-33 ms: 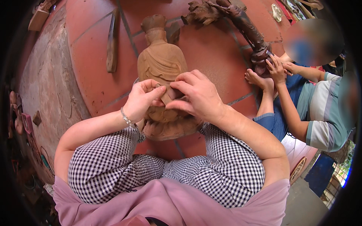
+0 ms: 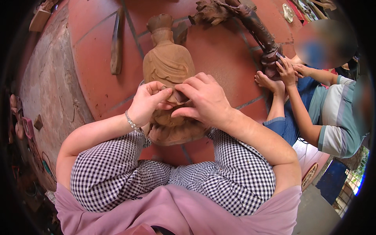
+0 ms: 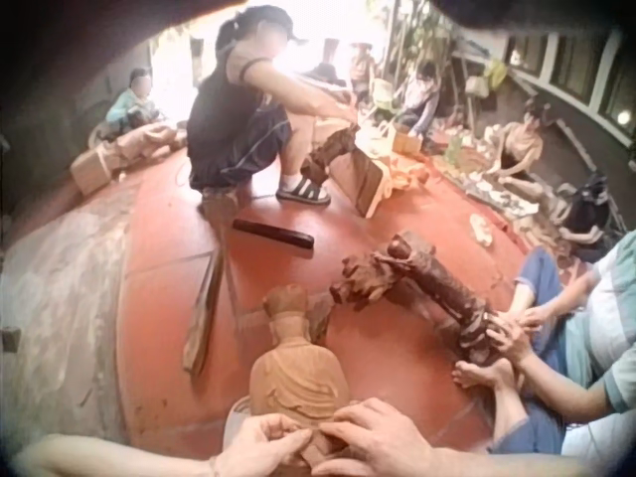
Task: The person carves a wooden sculpture by hand, shaping the base and details. They then use a rotary power tool to refine the carved sections, focusing on the lower part of the figure.
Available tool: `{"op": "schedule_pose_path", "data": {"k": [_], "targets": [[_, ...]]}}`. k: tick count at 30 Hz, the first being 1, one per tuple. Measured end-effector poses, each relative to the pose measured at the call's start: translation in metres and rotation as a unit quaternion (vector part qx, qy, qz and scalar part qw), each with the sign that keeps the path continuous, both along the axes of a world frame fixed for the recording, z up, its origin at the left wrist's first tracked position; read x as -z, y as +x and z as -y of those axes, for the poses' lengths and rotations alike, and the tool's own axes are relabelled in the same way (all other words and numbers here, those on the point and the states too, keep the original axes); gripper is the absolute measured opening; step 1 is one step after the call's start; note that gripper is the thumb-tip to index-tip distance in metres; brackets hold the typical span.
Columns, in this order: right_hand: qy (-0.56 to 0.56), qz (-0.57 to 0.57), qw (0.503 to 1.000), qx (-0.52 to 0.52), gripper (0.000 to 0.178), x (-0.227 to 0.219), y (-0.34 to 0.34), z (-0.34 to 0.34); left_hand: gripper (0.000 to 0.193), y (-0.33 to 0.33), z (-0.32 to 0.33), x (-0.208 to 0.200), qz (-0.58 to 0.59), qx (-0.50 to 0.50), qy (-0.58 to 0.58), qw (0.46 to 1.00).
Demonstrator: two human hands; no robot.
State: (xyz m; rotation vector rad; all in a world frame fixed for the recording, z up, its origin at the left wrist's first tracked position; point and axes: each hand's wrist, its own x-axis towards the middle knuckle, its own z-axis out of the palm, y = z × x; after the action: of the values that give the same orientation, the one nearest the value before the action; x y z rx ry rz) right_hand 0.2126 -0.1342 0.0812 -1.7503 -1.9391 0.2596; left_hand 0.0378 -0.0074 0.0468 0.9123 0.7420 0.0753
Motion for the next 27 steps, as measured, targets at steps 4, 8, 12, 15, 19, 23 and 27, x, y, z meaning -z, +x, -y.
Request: {"op": "schedule_pose_path", "data": {"k": [4,8,12,15,19,23,27], "targets": [[-0.017,0.077,0.997,-0.016,0.033,0.001,-0.007,-0.007,0.029,-0.001,0.001,-0.001,-0.018,-0.002,-0.01,1.0],[-0.027,-0.081,0.996,0.009,0.019,0.008,0.011,-0.021,0.034,-0.006,0.0,0.006,0.017,-0.008,0.053,0.998],[-0.185,-0.379,0.899,0.118,0.025,0.029,0.036,-0.039,0.03,-0.005,0.001,0.014,0.16,0.159,0.438,0.87],[-0.196,-0.367,0.9,0.132,0.025,0.038,0.031,-0.047,0.041,-0.007,0.005,0.029,0.232,0.202,0.598,0.74],[-0.132,-0.279,0.941,0.14,0.022,0.05,0.021,-0.052,0.04,-0.005,0.002,0.045,0.256,0.195,0.608,0.726],[-0.041,-0.135,0.987,0.075,0.022,0.049,0.009,-0.075,0.038,-0.005,0.001,0.046,0.261,0.191,0.605,0.728],[-0.006,-0.136,0.989,0.059,0.024,0.06,0.012,-0.071,0.037,-0.005,0.002,0.049,0.268,0.176,0.607,0.727]]}}
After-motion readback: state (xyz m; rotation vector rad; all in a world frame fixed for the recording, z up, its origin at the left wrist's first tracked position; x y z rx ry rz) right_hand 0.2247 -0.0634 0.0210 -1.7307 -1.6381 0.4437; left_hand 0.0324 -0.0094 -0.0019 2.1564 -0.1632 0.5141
